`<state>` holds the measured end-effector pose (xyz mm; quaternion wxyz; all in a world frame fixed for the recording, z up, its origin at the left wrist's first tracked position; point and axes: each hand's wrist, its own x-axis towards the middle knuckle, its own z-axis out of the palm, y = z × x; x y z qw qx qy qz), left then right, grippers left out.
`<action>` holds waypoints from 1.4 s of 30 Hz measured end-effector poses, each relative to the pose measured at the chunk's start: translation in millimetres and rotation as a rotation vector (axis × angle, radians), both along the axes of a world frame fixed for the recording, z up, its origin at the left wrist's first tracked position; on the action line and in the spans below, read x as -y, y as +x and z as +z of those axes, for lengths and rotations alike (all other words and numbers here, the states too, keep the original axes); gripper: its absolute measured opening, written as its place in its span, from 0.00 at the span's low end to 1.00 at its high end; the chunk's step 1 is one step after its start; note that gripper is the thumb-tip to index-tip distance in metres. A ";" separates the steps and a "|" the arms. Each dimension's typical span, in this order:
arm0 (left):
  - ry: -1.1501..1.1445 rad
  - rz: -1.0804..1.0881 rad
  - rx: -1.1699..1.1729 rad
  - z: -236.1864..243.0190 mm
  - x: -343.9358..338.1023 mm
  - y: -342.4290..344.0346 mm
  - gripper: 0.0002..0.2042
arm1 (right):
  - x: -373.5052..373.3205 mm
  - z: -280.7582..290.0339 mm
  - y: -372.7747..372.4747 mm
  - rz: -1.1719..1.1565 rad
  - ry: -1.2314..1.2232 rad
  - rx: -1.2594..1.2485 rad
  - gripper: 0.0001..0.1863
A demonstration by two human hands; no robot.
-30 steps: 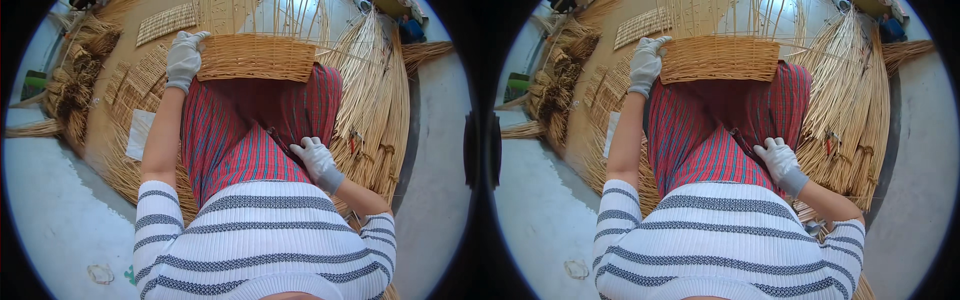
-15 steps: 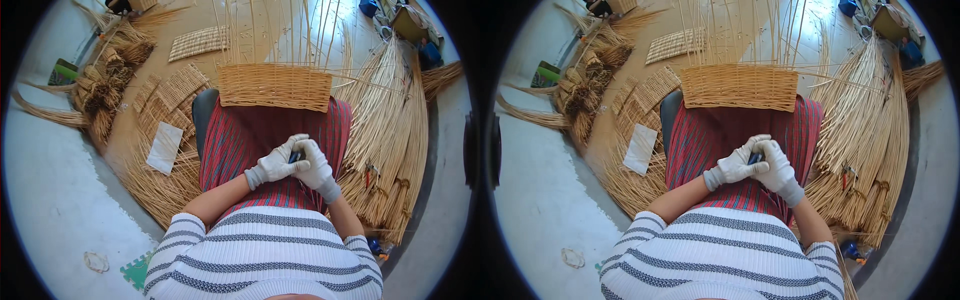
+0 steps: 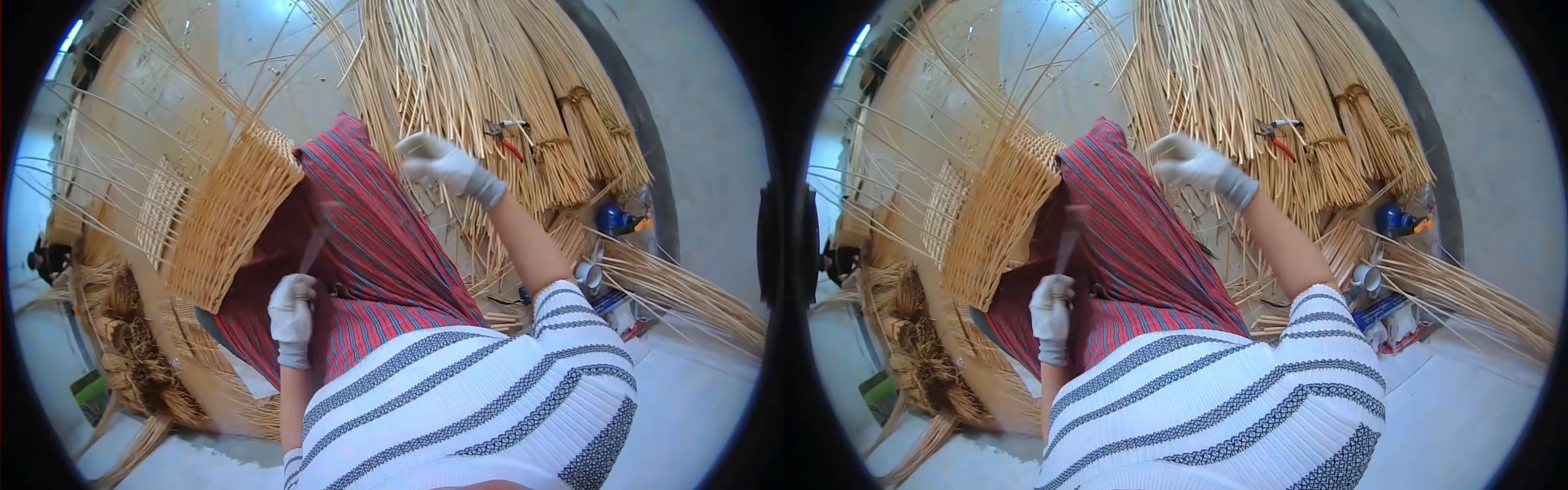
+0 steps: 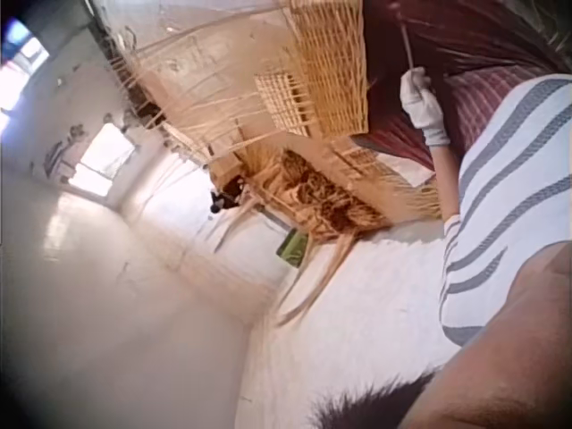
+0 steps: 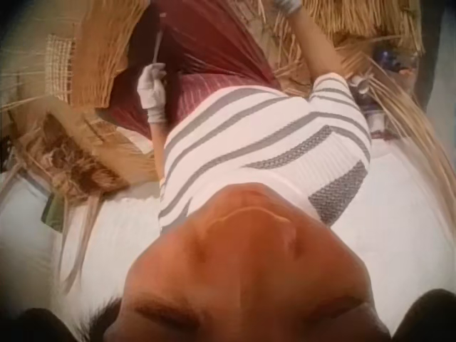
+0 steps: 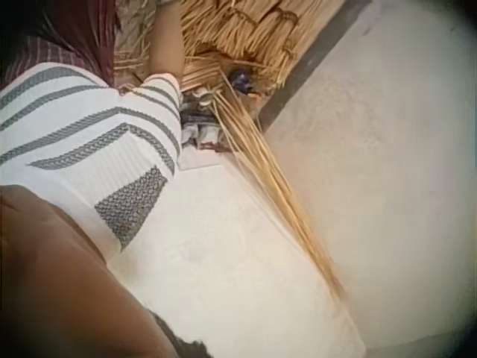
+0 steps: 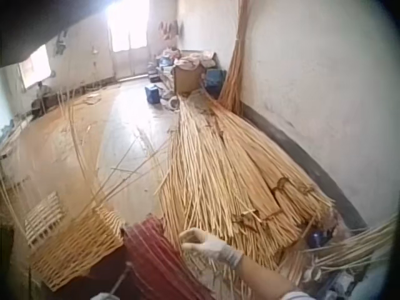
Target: Weave a rectangular basket using long reeds.
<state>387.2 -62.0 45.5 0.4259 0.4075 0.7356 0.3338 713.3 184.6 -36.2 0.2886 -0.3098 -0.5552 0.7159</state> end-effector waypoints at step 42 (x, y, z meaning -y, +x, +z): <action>0.474 0.585 0.825 -51.3 -9.4 -20.2 0.18 | 25.6 32.5 42.8 -0.422 0.523 0.608 0.25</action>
